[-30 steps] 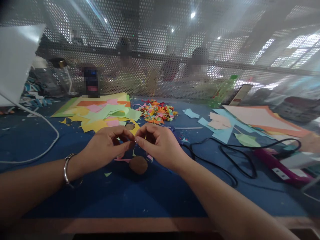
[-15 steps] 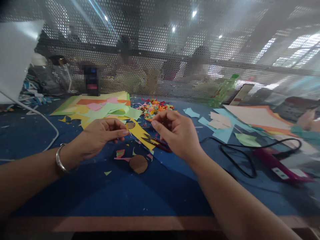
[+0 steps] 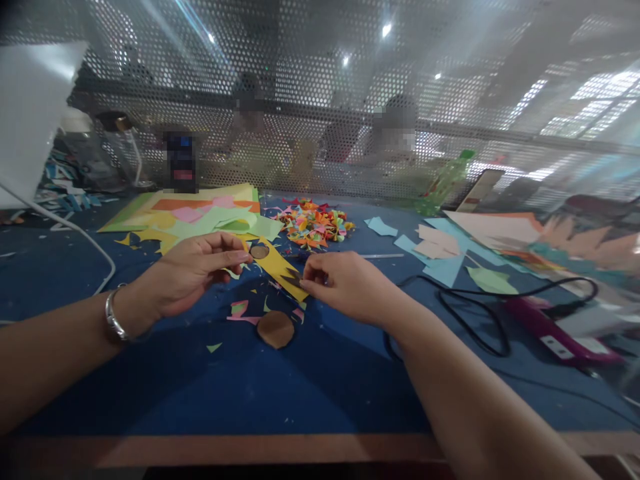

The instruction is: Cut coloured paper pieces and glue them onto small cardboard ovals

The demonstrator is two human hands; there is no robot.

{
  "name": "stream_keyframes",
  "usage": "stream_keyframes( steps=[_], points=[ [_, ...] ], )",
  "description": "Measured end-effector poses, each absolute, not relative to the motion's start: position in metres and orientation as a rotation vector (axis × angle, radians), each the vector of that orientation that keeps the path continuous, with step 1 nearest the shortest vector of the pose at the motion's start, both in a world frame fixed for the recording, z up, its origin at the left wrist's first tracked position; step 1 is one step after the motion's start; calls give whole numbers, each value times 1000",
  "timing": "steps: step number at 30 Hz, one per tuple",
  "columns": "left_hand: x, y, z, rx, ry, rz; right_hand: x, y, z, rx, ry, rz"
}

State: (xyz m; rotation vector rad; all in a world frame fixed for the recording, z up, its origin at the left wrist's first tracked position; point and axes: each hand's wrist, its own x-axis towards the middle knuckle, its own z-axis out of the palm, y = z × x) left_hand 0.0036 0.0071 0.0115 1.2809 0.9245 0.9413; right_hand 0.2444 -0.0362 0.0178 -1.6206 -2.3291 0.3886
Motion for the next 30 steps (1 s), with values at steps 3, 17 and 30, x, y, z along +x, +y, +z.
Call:
stream_keyframes(
  steps=[3, 17, 30],
  points=[
    [4, 7, 12, 1289, 932, 948, 240, -38, 16, -1599, -2414, 422],
    [9, -1, 11, 1291, 916, 859, 224, -40, 9, -1720, -2478, 602],
    [9, -4, 9, 1319, 861, 911, 211, -50, 11, -1868, -2483, 412]
  ],
)
